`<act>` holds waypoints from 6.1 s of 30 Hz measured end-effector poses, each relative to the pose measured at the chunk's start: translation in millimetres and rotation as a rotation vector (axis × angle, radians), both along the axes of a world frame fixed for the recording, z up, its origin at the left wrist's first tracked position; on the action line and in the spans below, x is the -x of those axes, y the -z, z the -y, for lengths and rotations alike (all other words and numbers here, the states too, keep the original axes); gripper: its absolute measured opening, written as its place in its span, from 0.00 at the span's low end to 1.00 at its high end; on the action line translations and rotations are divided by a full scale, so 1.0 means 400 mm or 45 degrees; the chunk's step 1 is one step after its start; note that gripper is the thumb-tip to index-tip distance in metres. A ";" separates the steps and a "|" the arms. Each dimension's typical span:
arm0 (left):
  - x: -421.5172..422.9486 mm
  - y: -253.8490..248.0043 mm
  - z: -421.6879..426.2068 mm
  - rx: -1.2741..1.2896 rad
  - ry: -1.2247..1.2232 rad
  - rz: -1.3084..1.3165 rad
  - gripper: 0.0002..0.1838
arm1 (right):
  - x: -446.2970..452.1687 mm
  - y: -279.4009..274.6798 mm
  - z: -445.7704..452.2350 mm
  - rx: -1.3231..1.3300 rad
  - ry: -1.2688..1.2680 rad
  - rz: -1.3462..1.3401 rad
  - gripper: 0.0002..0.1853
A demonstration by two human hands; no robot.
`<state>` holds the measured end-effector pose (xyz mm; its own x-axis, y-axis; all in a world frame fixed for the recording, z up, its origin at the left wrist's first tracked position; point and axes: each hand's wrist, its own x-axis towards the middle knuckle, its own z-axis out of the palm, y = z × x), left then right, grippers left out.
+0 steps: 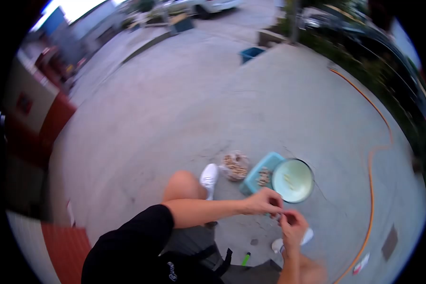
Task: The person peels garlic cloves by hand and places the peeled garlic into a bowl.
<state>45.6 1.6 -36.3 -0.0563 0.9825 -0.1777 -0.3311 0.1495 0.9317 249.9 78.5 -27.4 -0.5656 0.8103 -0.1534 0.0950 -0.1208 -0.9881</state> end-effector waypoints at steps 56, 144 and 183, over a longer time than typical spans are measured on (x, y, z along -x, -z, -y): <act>0.019 -0.042 -0.010 0.038 0.111 0.107 0.07 | 0.059 -0.058 0.011 0.324 -0.024 -0.116 0.10; 0.039 -0.068 0.020 -0.308 -0.301 0.031 0.06 | 0.159 -0.063 -0.018 0.415 -0.176 -0.303 0.06; 0.049 -0.088 -0.007 0.180 -0.075 0.490 0.09 | 0.111 -0.094 -0.024 0.489 -0.037 -0.447 0.08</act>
<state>25.9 4.5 -1.0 -0.0148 0.9441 -0.3294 -0.6628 0.2374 0.7102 205.6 88.2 10.3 -0.6577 0.7162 -0.2334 -0.2258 -0.4830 -0.8460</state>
